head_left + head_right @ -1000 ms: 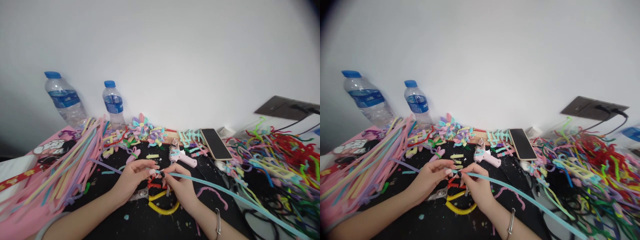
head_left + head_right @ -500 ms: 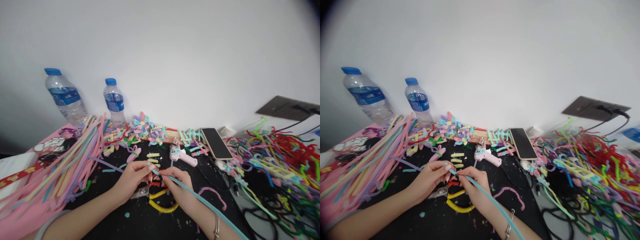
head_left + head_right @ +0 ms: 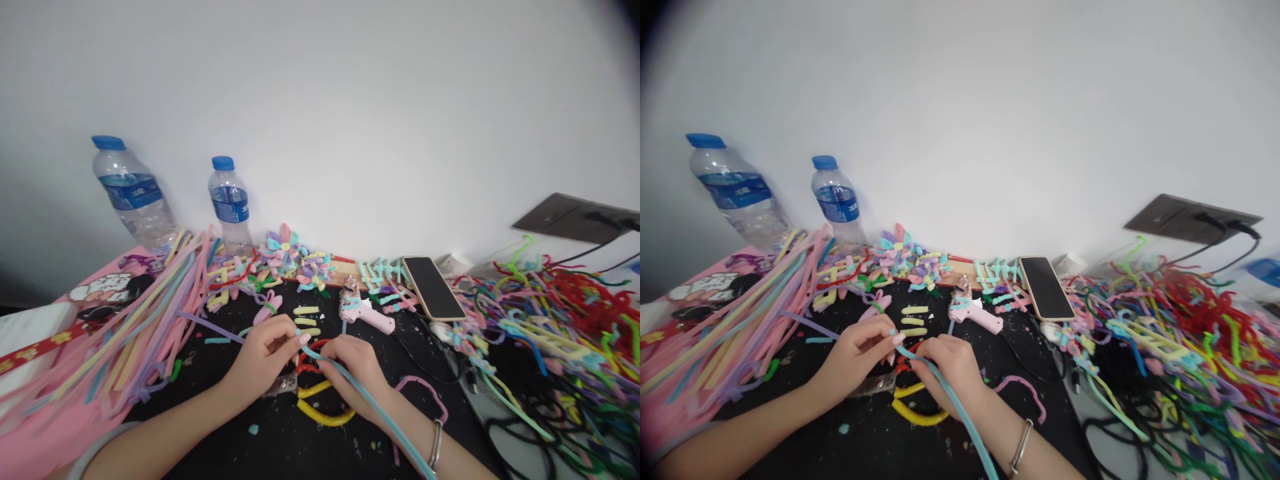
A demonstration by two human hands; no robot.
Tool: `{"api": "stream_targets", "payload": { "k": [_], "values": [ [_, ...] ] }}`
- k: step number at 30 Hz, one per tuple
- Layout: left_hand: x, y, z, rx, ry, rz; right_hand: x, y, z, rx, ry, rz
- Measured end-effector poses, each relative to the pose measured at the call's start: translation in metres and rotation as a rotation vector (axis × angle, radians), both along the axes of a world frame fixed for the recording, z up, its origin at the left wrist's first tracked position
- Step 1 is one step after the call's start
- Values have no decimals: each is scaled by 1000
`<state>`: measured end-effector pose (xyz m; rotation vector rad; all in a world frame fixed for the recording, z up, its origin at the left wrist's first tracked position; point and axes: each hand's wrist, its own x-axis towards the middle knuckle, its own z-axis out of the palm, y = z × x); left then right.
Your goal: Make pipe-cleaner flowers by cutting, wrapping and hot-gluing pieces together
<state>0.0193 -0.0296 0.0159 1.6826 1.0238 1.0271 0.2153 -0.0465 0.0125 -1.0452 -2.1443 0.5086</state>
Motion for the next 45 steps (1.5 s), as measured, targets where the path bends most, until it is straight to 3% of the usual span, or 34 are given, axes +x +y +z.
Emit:
{"api": "stream_targets", "payload": {
  "k": [5,13,20,24,28,33,37,45],
  "values": [
    [-1,-1,1,81,124,-90,-1,-3,3,-89,127,-39],
    [2,-4,-1,28,149,-348,-4,-7,7,-135,206,52],
    [2,-3,-1,-40,149,-457,-5,-8,1,-135,205,99],
    [2,-3,-3,-155,91,-455,-4,-7,1,-174,220,84],
    [4,1,-9,-344,-78,-314,-3,-5,3,-127,259,-43],
    [4,4,-11,-367,-179,-203,-5,-5,0,-136,322,-65],
    [5,1,-8,-368,-140,-213,-6,-6,-1,-160,312,-47],
    [6,-7,-3,-299,57,-354,-5,-9,1,-133,220,8]
  ]
}}
